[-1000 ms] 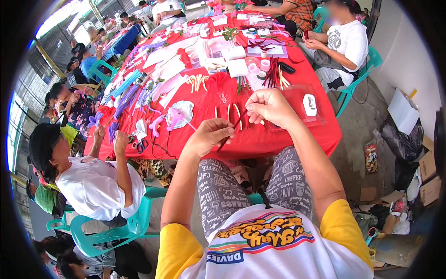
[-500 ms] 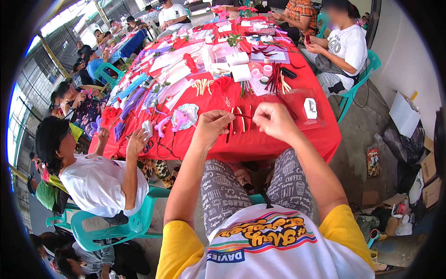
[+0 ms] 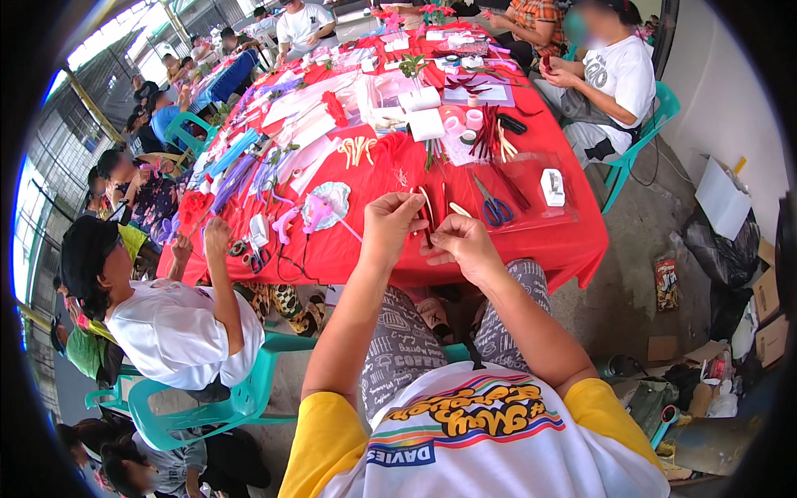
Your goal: The person assembles ribbon decorations at a table. They pick up red ribbon strips, fold them together by hand, and secure the center of the bundle with a thin wire.
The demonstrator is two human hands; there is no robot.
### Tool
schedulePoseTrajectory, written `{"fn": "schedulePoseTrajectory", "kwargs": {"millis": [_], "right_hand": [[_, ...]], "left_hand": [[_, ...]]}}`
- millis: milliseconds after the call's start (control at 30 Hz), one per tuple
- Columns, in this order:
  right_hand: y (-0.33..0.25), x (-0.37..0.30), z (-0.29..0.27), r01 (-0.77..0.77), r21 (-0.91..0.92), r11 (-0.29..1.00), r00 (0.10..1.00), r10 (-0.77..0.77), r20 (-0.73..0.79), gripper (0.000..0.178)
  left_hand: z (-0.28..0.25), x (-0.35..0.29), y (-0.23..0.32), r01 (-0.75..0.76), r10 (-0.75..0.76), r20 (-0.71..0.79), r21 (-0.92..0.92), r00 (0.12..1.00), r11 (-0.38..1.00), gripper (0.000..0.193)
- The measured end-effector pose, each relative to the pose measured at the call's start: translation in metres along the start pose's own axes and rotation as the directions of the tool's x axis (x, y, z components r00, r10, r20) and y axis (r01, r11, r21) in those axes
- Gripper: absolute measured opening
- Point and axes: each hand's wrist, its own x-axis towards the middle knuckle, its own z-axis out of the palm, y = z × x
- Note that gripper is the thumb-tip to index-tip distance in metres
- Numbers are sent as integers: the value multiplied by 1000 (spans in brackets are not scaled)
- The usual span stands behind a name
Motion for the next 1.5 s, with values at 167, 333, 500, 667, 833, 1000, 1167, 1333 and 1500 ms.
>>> {"fn": "schedulePoseTrajectory", "kwargs": {"millis": [167, 333, 500, 667, 833, 1000, 1167, 1333, 1500], "right_hand": [[-4, 3, -7, -94, 91, 991, 995, 90, 49, 6], [-8, 9, -21, -162, 143, 976, 983, 147, 109, 9], [-24, 12, -24, -100, -31, 995, 985, 103, 139, 11], [-37, 15, -18, -18, -264, 964, 991, 51, 120, 13], [-38, 18, -17, 171, -603, 779, 985, -118, 127, 15], [-33, 23, -19, 419, -749, 514, 903, -326, 282, 10], [-33, 23, -18, 489, -775, 400, 861, -361, 357, 11], [-28, 21, -21, 546, -768, 335, 821, -398, 410, 13], [-22, 22, -28, 508, -756, 412, 858, -322, 401, 13]], "left_hand": [[2, 0, 1, -20, 19, 19, 55, 1000, 998, 12], [-6, 5, 8, -82, 46, 146, 252, 988, 964, 11], [-20, 8, 19, -104, 25, 221, 352, 975, 930, 12], [-29, 7, 21, -91, -10, 249, 389, 969, 917, 14], [-34, 0, 33, 193, -303, 213, 421, 929, 886, 17], [-43, -2, 27, 382, -432, 194, 248, 881, 890, 17], [-50, -1, 17, 458, -471, 199, 110, 859, 882, 14], [-54, 0, 9, 497, -498, 206, 58, 842, 866, 12], [-56, 0, 1, 501, -500, 200, 52, 842, 864, 11]]}}
